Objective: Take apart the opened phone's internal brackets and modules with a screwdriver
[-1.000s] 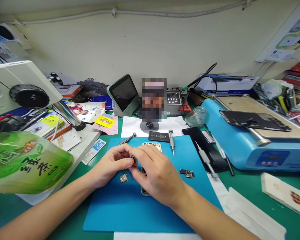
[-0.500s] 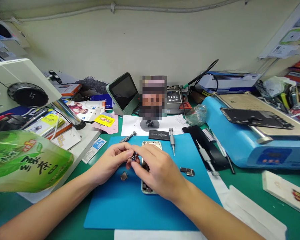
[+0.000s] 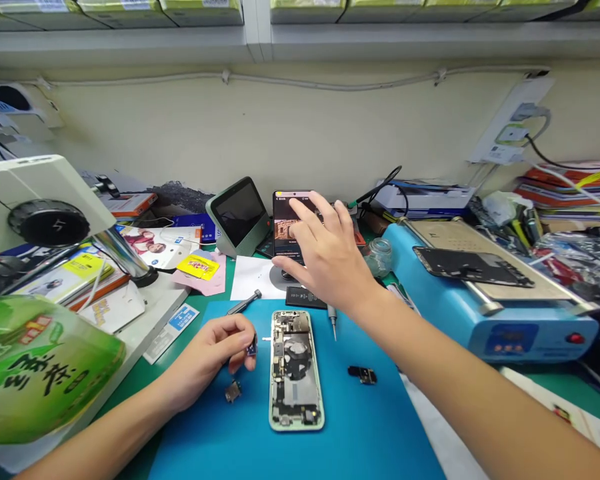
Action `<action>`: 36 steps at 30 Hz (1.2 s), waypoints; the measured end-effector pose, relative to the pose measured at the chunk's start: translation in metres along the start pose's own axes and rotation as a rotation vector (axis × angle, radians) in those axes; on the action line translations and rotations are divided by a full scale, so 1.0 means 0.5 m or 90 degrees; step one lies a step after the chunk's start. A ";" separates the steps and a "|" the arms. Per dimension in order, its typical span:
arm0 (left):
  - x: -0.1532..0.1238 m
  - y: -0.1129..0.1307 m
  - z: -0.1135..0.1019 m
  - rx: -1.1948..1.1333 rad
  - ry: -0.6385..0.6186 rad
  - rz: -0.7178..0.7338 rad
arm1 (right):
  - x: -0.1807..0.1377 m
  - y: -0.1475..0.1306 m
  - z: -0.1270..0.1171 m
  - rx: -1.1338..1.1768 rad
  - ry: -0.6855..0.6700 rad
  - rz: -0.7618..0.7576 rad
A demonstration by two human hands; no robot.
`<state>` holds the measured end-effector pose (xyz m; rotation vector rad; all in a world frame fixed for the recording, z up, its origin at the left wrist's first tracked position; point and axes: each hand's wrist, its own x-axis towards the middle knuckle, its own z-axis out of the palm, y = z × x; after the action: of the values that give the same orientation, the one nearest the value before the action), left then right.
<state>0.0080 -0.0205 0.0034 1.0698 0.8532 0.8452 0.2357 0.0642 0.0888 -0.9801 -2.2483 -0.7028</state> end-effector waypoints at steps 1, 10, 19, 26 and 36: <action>0.001 0.000 0.000 0.003 0.007 0.001 | 0.000 0.005 0.009 -0.017 -0.012 0.010; 0.002 0.003 -0.001 0.017 0.031 0.011 | 0.006 0.019 0.025 0.001 -0.018 0.043; 0.003 0.003 -0.007 0.015 0.042 0.028 | 0.028 0.009 0.043 -0.006 -0.039 0.005; 0.004 0.001 -0.011 0.012 0.053 0.025 | -0.022 0.016 0.038 0.038 0.015 -0.015; 0.003 0.003 -0.010 0.000 0.066 0.030 | -0.072 0.027 0.041 0.028 -0.008 0.008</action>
<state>0.0038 -0.0170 0.0033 1.0571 0.9178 0.9461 0.2600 0.0688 0.0531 -0.9790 -2.2568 -0.6417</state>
